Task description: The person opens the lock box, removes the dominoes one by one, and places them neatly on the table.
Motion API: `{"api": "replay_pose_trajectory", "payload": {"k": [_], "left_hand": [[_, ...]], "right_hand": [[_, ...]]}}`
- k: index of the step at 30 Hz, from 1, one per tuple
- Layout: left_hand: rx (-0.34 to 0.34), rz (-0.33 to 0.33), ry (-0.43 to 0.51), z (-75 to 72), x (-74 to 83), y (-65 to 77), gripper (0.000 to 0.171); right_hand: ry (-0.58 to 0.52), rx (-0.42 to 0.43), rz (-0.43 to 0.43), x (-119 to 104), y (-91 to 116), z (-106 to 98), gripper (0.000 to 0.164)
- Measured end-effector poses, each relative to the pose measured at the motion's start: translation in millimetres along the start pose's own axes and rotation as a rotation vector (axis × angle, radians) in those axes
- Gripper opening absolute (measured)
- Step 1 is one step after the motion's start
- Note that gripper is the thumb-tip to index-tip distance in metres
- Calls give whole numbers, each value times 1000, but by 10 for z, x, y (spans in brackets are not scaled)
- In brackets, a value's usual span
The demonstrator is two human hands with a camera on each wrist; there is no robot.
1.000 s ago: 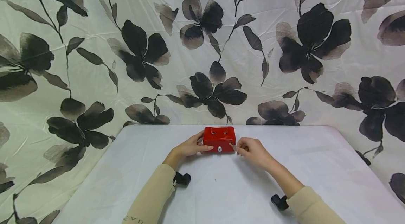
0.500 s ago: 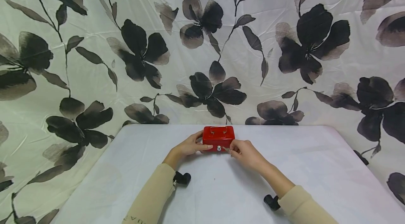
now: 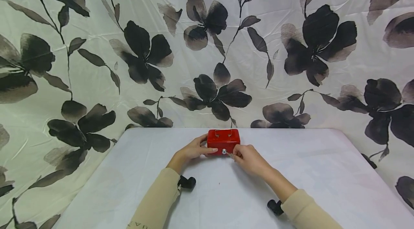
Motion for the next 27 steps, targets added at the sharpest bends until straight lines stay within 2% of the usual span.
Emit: {"api": "replay_pose_trajectory", "payload": {"k": [16, 27], "left_hand": [[1, 2, 43, 10, -10, -17, 98], [6, -2, 58, 22, -11, -8, 98]], "right_hand": [[7, 25, 25, -19, -41, 49, 5], [60, 52, 8, -74, -71, 83, 7]]}}
Point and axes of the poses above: each hand's wrist, its own y-axis away from the middle knuckle, its own z-axis out of the palm, x = y × z, the point moved 6 cm from there along -y, towards the middle knuckle, and after that the axes turned 5 degrees about -x, right-handed, at the moved point
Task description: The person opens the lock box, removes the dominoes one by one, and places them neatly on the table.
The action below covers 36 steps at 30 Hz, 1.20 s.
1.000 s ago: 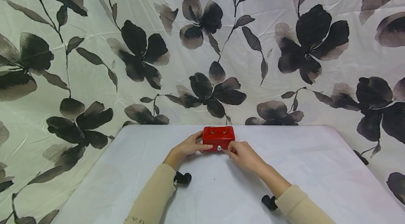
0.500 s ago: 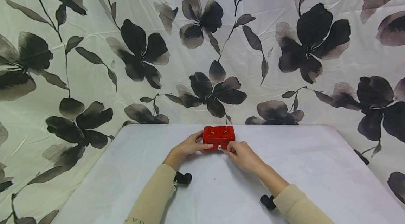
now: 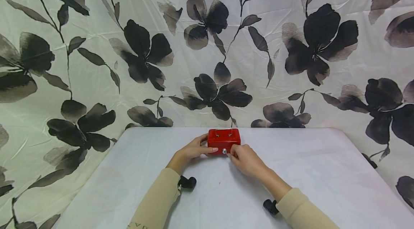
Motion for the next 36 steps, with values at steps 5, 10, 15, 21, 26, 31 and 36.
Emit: {"api": "replay_pose_trajectory", "payload": {"k": [5, 10, 15, 21, 26, 31, 36], "left_hand": [[1, -2, 3, -4, -10, -14, 99], [11, 2, 17, -10, -11, -14, 98], [21, 5, 26, -8, -18, -15, 97], [18, 1, 51, -8, -25, -23, 97], [14, 4, 66, -2, -19, -15, 97], [6, 7, 79, 1, -28, -21, 97], [8, 9, 79, -7, -34, -35, 98]], "right_hand": [[14, -3, 3, -19, -15, 13, 6], [12, 4, 3, -43, -29, 29, 8], [0, 15, 2, -60, -27, 36, 8], [-14, 30, -3, -67, -24, 24, 8], [-47, 22, -16, -72, -16, 24, 6], [-60, 6, -22, -83, -9, 30, 2], [-67, 14, -13, -90, -16, 24, 3]]}}
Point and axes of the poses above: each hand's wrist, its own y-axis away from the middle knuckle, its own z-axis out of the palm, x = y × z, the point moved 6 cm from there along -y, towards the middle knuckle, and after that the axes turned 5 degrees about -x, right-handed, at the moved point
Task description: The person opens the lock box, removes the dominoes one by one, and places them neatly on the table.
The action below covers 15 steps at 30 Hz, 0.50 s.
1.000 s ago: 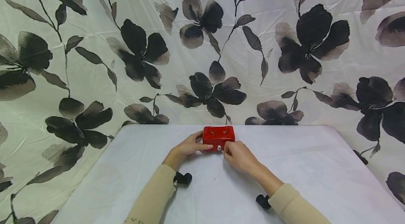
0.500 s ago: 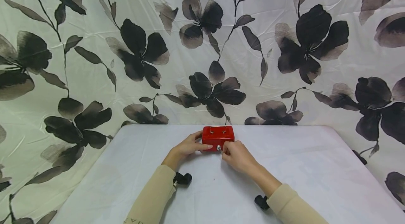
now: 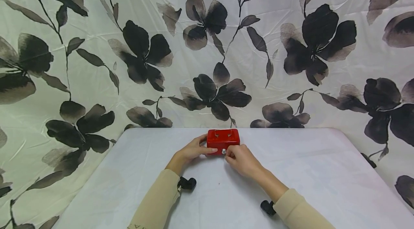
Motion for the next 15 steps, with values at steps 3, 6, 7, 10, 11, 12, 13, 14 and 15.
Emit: {"api": "replay_pose_trajectory", "payload": {"k": [3, 6, 7, 10, 11, 12, 13, 14, 15], "left_hand": [[-1, 3, -8, 1, 0, -3, 98], [-7, 11, -18, 7, 11, -2, 98], [-8, 14, -21, 9, 16, -1, 98], [-8, 13, -24, 10, 20, -1, 97], [-6, 9, -25, 8, 19, 1, 98], [-3, 5, -25, 7, 18, 3, 98], [-1, 2, -25, 6, 16, 3, 98], [1, -1, -27, 4, 12, 3, 98], [3, -3, -29, 2, 10, 4, 98]], "right_hand": [[-2, 6, -5, -1, -3, 0, 3], [-4, 9, -4, 13, -12, 6, 3], [-3, 7, -7, 14, -16, 8, 4], [-6, 4, -4, 38, -38, 16, 5], [-6, 2, -3, 46, -45, 17, 5], [-4, -1, -1, 56, -54, 19, 5], [-3, -4, 2, 69, -62, 22, 5], [-5, -9, 5, 80, -69, 25, 4], [-5, -13, 7, 91, -74, 29, 5]]}}
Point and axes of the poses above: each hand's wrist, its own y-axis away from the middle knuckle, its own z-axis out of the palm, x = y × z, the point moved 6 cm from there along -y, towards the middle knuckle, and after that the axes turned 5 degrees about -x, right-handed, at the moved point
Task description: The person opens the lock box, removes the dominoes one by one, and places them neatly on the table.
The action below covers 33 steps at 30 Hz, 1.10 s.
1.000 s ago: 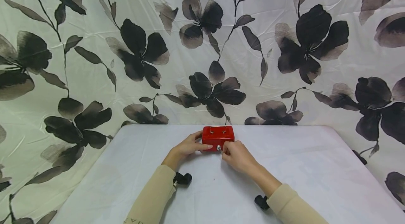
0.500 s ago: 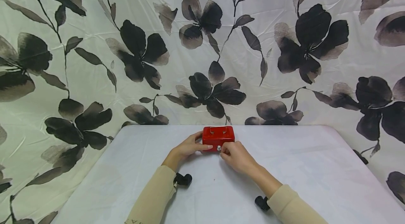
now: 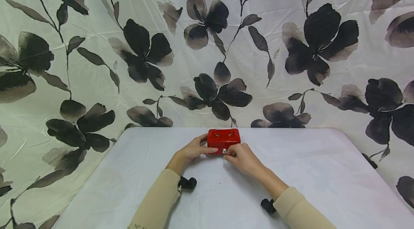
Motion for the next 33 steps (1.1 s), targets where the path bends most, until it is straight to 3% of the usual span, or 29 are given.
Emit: {"api": "replay_pose_trajectory", "payload": {"k": [11, 33], "left_hand": [[-3, 1, -8, -1, 6, -2, 98], [-24, 4, 13, 8, 30, 23, 96]], "right_hand": [[-4, -26, -65, -30, 4, -8, 8], [20, -25, -91, -19, -12, -15, 10]]}}
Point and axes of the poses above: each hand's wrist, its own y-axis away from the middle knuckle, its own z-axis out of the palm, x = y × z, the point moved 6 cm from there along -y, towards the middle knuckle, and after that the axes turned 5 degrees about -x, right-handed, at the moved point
